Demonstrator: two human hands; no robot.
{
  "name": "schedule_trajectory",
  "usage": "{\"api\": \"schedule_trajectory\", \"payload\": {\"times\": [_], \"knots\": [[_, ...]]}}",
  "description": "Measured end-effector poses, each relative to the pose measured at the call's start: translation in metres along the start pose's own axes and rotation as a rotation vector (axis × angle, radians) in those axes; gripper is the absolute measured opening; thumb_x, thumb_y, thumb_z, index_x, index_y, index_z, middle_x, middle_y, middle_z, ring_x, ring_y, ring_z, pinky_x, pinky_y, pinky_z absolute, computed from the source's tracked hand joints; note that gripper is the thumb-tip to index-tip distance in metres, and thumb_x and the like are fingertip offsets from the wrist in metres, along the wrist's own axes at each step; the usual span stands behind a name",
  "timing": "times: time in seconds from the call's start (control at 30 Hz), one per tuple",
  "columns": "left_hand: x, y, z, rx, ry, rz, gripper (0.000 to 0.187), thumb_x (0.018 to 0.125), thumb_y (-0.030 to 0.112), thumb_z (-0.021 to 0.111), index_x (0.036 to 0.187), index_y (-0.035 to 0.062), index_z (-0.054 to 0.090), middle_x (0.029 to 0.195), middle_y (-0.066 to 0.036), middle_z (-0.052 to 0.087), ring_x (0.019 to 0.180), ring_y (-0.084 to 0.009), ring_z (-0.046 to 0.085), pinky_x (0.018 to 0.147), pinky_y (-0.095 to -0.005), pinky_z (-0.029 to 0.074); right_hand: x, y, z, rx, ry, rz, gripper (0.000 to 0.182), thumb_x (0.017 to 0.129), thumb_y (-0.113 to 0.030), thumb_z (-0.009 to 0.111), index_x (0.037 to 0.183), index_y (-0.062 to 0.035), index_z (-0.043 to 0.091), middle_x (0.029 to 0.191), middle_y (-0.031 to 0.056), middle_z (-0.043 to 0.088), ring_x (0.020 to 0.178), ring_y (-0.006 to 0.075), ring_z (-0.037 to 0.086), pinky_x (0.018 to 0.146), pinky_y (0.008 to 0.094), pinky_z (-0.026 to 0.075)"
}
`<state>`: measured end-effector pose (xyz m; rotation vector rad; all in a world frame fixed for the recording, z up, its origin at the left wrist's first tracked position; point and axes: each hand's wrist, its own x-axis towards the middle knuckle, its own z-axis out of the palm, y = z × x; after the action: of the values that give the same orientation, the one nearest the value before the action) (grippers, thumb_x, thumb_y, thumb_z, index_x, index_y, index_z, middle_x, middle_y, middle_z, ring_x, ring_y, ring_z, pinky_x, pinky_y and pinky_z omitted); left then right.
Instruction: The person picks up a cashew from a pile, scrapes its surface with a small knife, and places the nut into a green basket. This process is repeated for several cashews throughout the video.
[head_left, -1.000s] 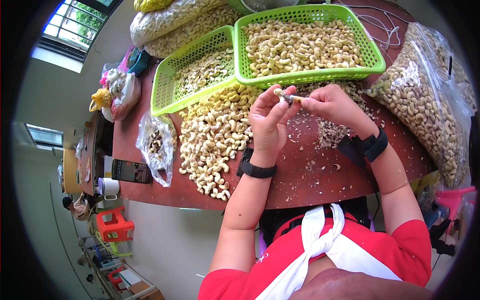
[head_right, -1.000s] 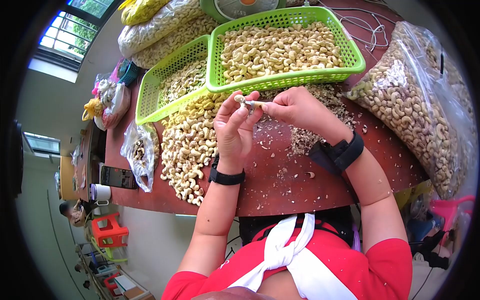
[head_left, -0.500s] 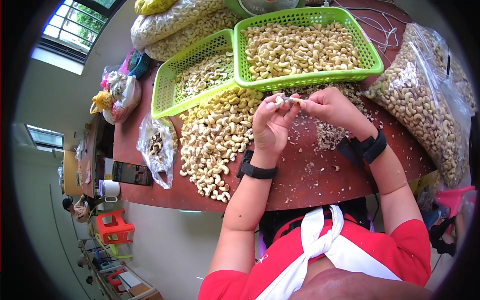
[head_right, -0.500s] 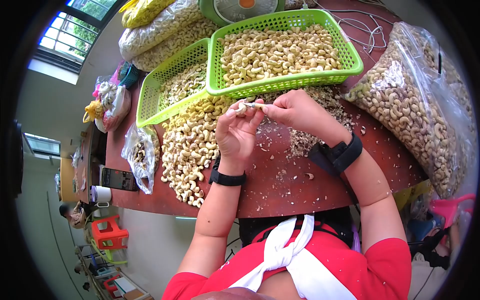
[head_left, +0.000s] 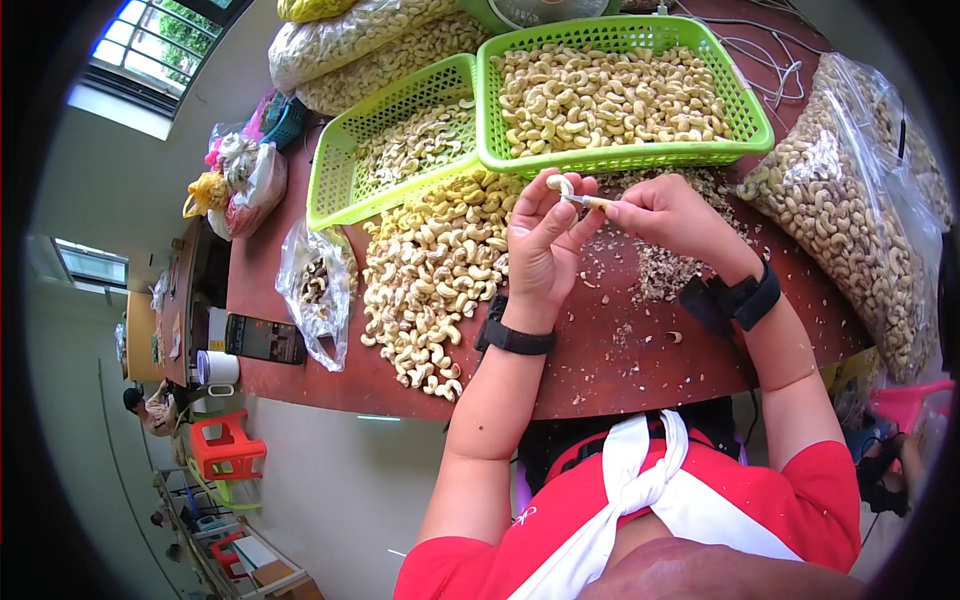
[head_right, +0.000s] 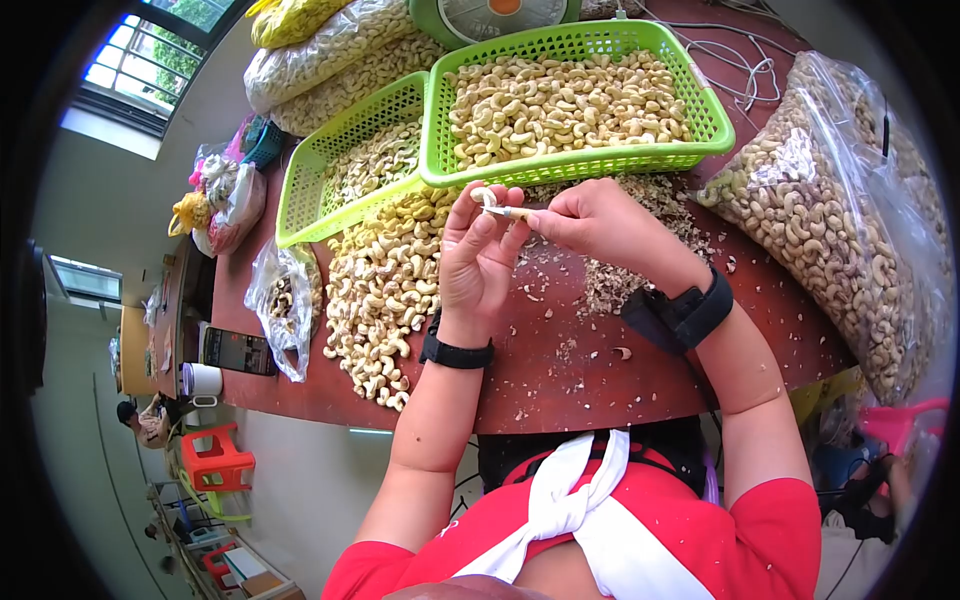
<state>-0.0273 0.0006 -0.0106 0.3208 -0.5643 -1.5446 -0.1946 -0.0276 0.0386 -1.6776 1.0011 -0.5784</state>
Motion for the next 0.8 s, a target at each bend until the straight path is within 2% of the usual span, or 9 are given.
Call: {"api": "schedule_trajectory", "payload": {"times": [0.33, 0.8], "knots": [[0.0, 0.002, 0.001, 0.032, 0.001, 0.038, 0.035, 0.075, -0.005, 0.055, 0.108, 0.0068, 0.05, 0.104, -0.011, 0.055, 0.101, -0.0249, 0.052, 0.078, -0.0383, 0.051, 0.0, -0.003, 0.001, 0.012, -0.024, 0.003, 0.036, 0.081, -0.031, 0.056, 0.064, 0.0012, 0.057, 0.049, -0.0047, 0.041, 0.047, 0.0036, 0.034, 0.041, 0.0216, 0.028], [-0.002, 0.002, 0.008, 0.114, 0.015, 0.078, 0.034, 0.074, -0.005, 0.056, 0.105, 0.0056, 0.051, 0.099, -0.01, 0.057, 0.098, -0.0238, 0.054, 0.076, -0.0363, 0.052, 0.004, 0.006, 0.0, 0.06, -0.019, 0.0, 0.035, 0.079, -0.029, 0.058, 0.058, -0.0017, 0.055, 0.049, -0.0065, 0.04, 0.046, 0.0026, 0.033, 0.04, 0.0207, 0.026]]}}
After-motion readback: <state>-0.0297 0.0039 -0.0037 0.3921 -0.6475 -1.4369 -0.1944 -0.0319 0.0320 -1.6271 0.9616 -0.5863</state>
